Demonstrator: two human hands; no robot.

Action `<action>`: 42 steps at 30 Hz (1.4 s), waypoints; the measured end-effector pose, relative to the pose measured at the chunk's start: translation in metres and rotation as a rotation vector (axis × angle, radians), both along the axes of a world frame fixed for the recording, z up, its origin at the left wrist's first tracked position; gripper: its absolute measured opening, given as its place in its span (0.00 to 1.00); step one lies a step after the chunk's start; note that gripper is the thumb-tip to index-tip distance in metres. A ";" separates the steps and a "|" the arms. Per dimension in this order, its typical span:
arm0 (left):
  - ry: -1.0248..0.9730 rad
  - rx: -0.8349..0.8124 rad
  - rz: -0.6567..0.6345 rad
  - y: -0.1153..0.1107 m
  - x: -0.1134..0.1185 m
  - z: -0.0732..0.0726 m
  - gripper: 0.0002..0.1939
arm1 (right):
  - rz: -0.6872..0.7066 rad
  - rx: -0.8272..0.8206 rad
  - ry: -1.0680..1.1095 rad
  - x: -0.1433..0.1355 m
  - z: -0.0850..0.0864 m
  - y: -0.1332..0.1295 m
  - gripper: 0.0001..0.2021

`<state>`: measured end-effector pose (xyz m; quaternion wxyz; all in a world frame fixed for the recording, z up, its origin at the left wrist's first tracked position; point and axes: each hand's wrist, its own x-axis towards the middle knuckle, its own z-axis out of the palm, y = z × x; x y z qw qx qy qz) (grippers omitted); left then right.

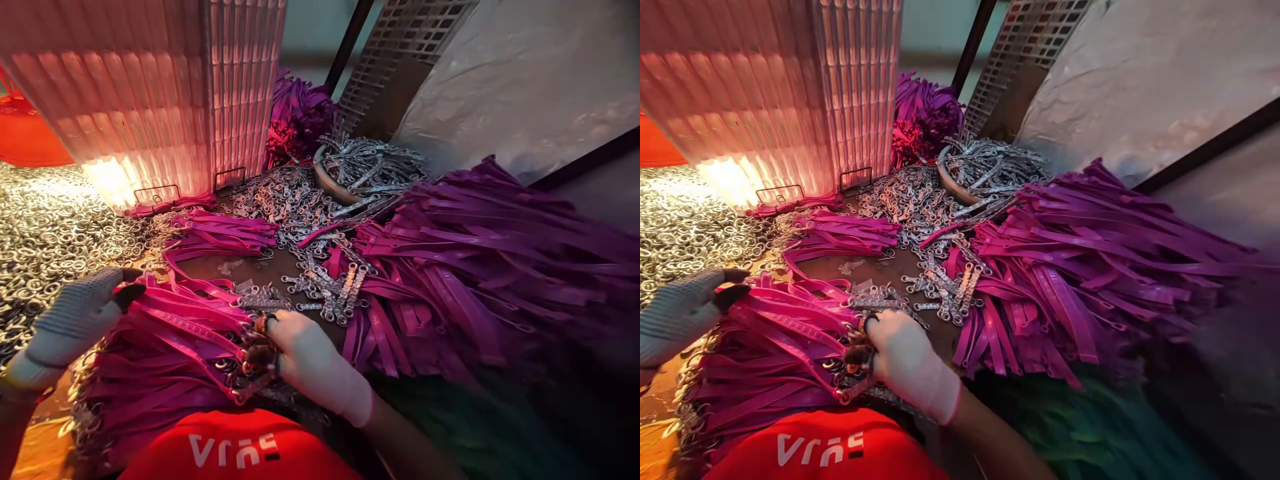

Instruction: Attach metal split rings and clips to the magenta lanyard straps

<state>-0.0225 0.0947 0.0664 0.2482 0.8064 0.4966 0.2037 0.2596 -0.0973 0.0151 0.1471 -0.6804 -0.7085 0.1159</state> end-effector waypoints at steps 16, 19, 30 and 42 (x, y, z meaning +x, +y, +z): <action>-1.247 -1.252 -0.070 -0.070 0.086 -0.037 0.23 | -0.501 -0.010 -0.177 0.126 -0.073 0.041 0.15; -1.348 -1.244 -0.053 -0.078 0.087 -0.042 0.23 | -0.441 0.163 0.128 0.101 -0.054 0.032 0.12; -1.338 -0.889 -0.038 -0.105 0.079 -0.042 0.23 | -0.200 0.044 1.076 -0.049 0.011 0.022 0.20; -0.829 -0.230 -0.215 -0.114 0.061 -0.057 0.19 | -0.100 0.192 0.620 -0.065 -0.002 0.017 0.13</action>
